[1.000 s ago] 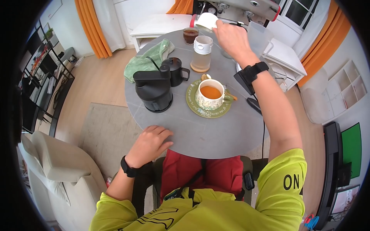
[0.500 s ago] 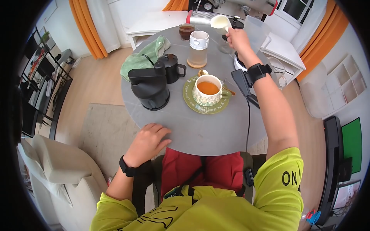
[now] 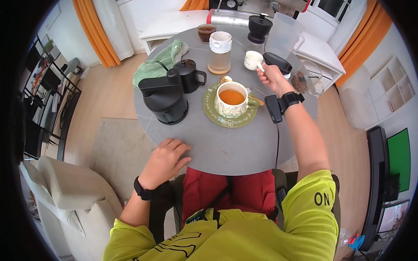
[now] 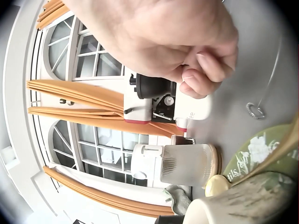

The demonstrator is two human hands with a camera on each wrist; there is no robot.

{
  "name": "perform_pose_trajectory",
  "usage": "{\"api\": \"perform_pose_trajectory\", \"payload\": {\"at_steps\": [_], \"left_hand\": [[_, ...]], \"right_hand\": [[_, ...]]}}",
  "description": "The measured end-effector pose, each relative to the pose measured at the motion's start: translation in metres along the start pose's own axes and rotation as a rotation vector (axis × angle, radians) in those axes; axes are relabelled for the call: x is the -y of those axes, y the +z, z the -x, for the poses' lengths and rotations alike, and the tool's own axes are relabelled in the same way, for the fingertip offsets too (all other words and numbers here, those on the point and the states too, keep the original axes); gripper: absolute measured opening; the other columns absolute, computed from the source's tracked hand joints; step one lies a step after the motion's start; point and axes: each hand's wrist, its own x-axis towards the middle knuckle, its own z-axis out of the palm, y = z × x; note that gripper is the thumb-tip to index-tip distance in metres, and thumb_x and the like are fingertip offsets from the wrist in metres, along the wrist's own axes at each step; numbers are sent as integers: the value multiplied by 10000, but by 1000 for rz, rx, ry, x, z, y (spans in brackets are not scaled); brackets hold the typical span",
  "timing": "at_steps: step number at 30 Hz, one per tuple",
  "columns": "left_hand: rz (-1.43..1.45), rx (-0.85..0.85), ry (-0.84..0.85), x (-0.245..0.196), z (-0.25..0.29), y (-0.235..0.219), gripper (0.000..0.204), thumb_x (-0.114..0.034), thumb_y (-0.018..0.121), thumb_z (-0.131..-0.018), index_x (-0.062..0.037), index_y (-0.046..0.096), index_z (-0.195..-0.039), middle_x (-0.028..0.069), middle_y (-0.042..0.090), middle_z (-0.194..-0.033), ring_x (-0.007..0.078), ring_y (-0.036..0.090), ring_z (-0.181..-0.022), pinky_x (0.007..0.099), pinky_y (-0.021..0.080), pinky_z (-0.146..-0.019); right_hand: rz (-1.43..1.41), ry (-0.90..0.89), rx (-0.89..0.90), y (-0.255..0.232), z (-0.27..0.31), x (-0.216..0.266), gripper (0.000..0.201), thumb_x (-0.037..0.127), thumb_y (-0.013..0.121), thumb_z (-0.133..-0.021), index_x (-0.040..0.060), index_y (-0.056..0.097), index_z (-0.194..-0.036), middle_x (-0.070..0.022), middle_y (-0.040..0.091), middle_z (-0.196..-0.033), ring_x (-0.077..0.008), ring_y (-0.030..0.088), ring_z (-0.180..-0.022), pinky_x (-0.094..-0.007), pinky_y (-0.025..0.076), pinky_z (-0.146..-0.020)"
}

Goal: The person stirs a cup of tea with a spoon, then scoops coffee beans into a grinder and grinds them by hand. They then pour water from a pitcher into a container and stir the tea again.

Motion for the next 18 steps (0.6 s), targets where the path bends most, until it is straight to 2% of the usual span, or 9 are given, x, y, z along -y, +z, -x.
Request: {"api": "perform_pose_trajectory", "payload": {"at_steps": [9,16,18], "left_hand": [[-6,-2,2,1,0,-1,230,-137,694,-752,-38,624,-948,114,600,-921,310,560,-914,392,477,-806],[-5,1,2,1,0,-1,232,-140,693,-755,-35,625,-950,114,600,-920,309,559,-906,391,476,-805],[-5,1,1,1,0,-2,233,-140,693,-755,-35,625,-951,114,600,-922,309,558,-906,392,476,-806]], "right_hand": [[-57,77,-20,-2,-9,-15,318,284,341,-1022,41,502,-894,22,447,-672,-50,337,-517,-191,230,-419],[-46,72,-26,2,-6,-20,311,277,355,-1021,38,501,-886,19,447,-669,-50,333,-508,-192,230,-415],[-18,76,-8,1,-8,-22,318,303,351,-1024,46,511,-928,33,442,-702,-46,321,-542,-184,238,-434]]}}
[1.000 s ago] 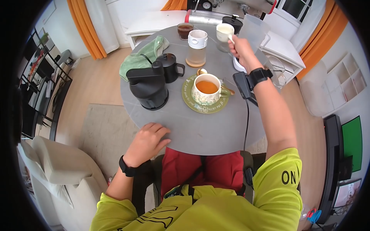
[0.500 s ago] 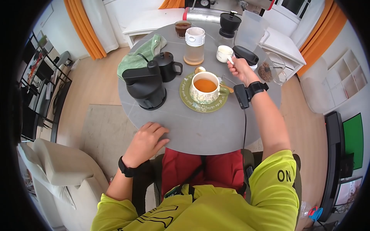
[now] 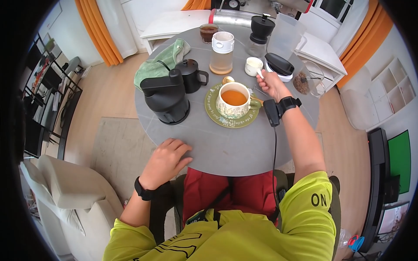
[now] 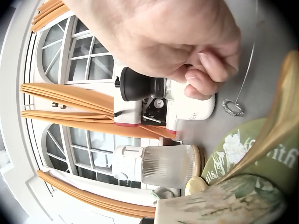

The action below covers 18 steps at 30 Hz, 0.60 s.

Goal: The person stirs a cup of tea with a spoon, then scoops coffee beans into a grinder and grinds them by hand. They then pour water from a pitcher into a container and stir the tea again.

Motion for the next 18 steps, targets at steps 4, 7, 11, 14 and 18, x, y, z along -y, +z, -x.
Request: {"api": "perform_pose_trajectory", "payload": {"at_steps": [4,7,11,14,18], "left_hand": [[5,2,-8,0,0,0,235,-139,693,-755,-35,625,-954,116,600,-926,311,557,-907,393,475,-810],[3,6,-11,0,0,0,235,-141,691,-756,-35,625,-955,117,599,-924,311,556,-908,395,474,-812],[4,3,-3,0,0,0,236,-143,689,-759,-35,624,-958,117,599,-927,310,557,-911,395,474,-813],[2,8,-9,0,1,1,241,-146,688,-758,-36,622,-962,116,599,-929,307,558,-917,395,474,-814],[-22,-5,-2,1,2,1,246,-151,688,-758,-40,621,-968,116,597,-934,307,558,-920,394,475,-814]], "right_hand": [[-25,-2,-14,3,4,0,317,284,361,-1022,36,503,-883,20,446,-674,-48,328,-512,-186,227,-414],[-11,20,-18,4,6,1,321,296,365,-1022,39,506,-891,16,446,-678,-47,317,-504,-186,217,-409],[260,-4,-56,-5,2,2,393,392,406,-998,29,544,-936,4,461,-663,-60,332,-494,-211,254,-403],[556,-91,-170,-8,4,6,468,469,468,-956,14,579,-952,-51,547,-677,-124,465,-531,-268,370,-455],[1043,-886,-682,3,6,21,481,498,569,-879,28,622,-971,-128,643,-730,-254,612,-669,-372,494,-657]]}}
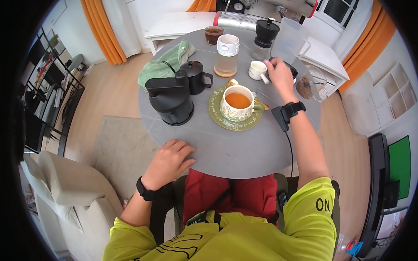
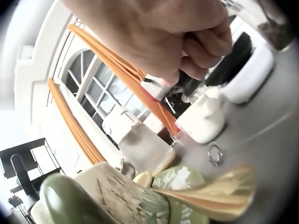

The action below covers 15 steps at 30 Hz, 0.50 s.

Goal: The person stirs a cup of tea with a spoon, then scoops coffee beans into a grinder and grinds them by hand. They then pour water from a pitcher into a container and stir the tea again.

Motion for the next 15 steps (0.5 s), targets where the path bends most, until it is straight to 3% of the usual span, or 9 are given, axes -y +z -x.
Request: {"api": "perform_pose_trajectory", "payload": {"at_steps": [2,4,5,7,10,11,15], "left_hand": [[7,-4,7,0,0,1,247,-153,687,-759,-42,621,-969,115,597,-935,308,558,-921,394,475,-815],[-1,-4,9,0,0,1,253,-160,689,-760,-45,620,-975,114,596,-939,307,558,-919,392,476,-813],[-2,-6,11,-1,0,0,253,-160,689,-760,-45,620,-975,114,596,-939,307,558,-919,392,476,-813],[-22,8,2,-2,1,-1,263,-165,691,-757,-47,619,-982,112,595,-935,303,558,-916,390,475,-812],[-21,11,14,0,2,0,267,-167,690,-758,-51,619,-987,106,592,-933,297,557,-917,386,473,-818],[-25,7,15,1,2,1,267,-167,690,-758,-51,619,-987,106,592,-933,297,557,-917,386,473,-818],[-22,0,26,3,3,2,257,-168,683,-765,-55,621,-987,98,589,-939,289,554,-926,380,469,-833]], "right_hand": [[-57,30,73,-21,-15,34,454,450,625,-843,53,605,-1062,-120,663,-804,-259,627,-741,-380,490,-727],[-326,-101,169,-26,-26,58,581,440,687,-801,40,533,-1193,-167,639,-1067,-268,622,-958,-387,487,-784],[-326,-102,167,-25,-31,68,581,440,687,-801,40,533,-1193,-167,639,-1067,-268,622,-958,-387,487,-784],[-435,-116,384,-20,-42,86,771,419,745,-753,32,410,-1329,-208,492,-1311,-299,518,-1183,-388,454,-912],[-391,-158,459,-7,-54,101,897,414,767,-728,11,324,-1396,-226,399,-1388,-325,420,-1281,-388,390,-1021],[-380,-149,479,-1,-58,104,912,387,764,-748,56,278,-1445,-216,383,-1405,-312,401,-1299,-404,350,-1059],[-371,-138,513,12,-69,112,905,366,760,-749,56,273,-1447,-226,390,-1404,-322,410,-1294,-399,355,-1054]]}}
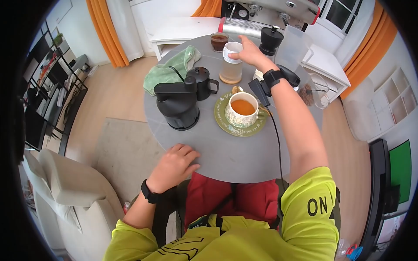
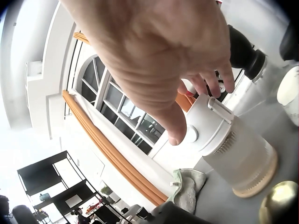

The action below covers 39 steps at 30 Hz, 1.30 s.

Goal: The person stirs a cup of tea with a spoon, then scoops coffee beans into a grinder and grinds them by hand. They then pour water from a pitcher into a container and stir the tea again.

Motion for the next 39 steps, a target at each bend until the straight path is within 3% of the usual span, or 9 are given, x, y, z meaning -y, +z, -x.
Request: {"api": "perform_pose_trajectory", "payload": {"at_steps": [6,11,23,36,39], "left_hand": [[12,8,-8,1,1,0,258,-173,677,-775,-57,625,-999,95,593,-953,285,555,-936,377,466,-848],[13,10,-13,1,0,1,260,-174,677,-776,-55,626,-1002,96,597,-965,284,556,-942,377,466,-855],[24,1,-9,1,-2,0,267,-167,685,-768,-51,622,-1001,103,595,-960,286,554,-931,380,460,-866],[36,3,0,2,-2,-1,263,-163,684,-772,-49,619,-999,112,594,-952,295,552,-932,382,464,-850],[40,1,-1,2,-2,-1,262,-162,686,-769,-50,618,-996,113,594,-949,296,553,-929,383,463,-849]], "right_hand": [[101,52,-9,1,-3,7,866,334,738,-756,55,284,-1439,-242,439,-1362,-341,459,-1249,-389,364,-1044],[93,13,-159,-1,-4,9,879,405,733,-710,27,341,-1400,-254,445,-1357,-346,465,-1245,-388,393,-1022],[241,22,-230,-3,1,13,887,479,712,-713,53,351,-1402,-269,464,-1312,-374,481,-1221,-394,402,-1010],[178,-44,-269,-4,-2,5,882,484,737,-692,32,390,-1366,-273,511,-1240,-359,513,-1178,-396,418,-981],[58,-68,-351,-19,0,-6,868,478,750,-682,24,417,-1343,-270,524,-1222,-351,531,-1144,-397,424,-967]]}}
